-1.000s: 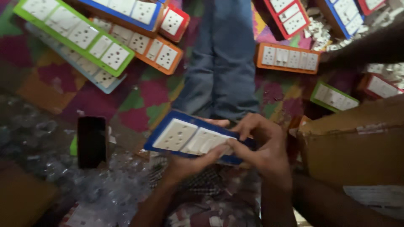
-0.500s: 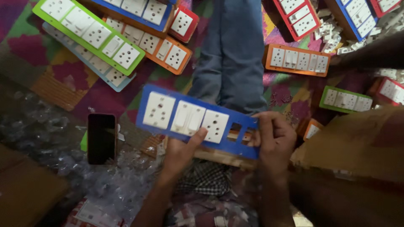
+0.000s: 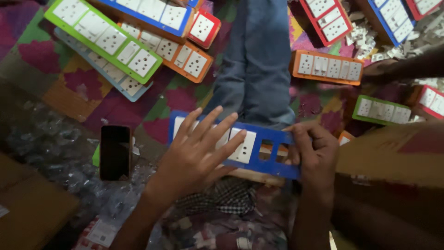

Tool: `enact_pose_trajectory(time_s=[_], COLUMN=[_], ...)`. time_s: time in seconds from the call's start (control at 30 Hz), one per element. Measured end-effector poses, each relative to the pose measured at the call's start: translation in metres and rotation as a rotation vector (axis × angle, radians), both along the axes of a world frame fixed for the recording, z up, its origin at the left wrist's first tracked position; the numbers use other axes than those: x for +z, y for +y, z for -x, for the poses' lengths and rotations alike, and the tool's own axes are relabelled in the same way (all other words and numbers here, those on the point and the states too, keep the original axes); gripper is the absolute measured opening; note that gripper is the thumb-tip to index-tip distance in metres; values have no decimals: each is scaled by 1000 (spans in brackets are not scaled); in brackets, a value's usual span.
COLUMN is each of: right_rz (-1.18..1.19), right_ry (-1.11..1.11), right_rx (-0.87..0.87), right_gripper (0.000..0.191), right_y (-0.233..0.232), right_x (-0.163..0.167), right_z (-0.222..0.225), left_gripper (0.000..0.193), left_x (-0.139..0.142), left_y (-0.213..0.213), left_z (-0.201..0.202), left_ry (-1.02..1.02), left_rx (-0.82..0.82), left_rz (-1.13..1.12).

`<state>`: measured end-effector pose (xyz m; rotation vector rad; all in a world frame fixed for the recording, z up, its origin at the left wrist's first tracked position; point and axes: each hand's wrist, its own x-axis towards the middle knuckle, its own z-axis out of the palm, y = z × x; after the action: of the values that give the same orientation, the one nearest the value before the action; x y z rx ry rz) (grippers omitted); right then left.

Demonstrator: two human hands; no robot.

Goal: The person sits on the floor and assembles a blue multi-gang electrical socket board by inserting white socket modules and switches into the frame. They handle screws and small metal parts, occasionally flipping the board to access the back, and place the assembled unit into a wooden box.

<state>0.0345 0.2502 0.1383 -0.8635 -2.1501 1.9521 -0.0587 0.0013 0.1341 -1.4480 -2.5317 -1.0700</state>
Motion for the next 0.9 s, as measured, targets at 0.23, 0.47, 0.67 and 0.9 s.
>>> enact_pose_trajectory(time_s=[0.23, 0.47, 0.67, 0.9], right_rz=[141, -395, -1044, -1065], right_ry=[-74, 233, -36, -335], right_rx=[91, -225, -471, -714], right_gripper=[30, 27, 28, 39], right_y=[10, 47, 99, 103], right_x=[7, -59, -193, -244], right_z=[-4, 14, -8, -49], left_gripper=[70, 71, 87, 105], left_x=[-7, -12, -44, -58], left_y=[-5, -28, -33, -10], left_z=[-8, -23, -33, -57], left_ry=[-24, -317, -1507, -1266], left_rx=[-53, 338, 531, 424], left_rz=[-20, -278, -1537, -1215])
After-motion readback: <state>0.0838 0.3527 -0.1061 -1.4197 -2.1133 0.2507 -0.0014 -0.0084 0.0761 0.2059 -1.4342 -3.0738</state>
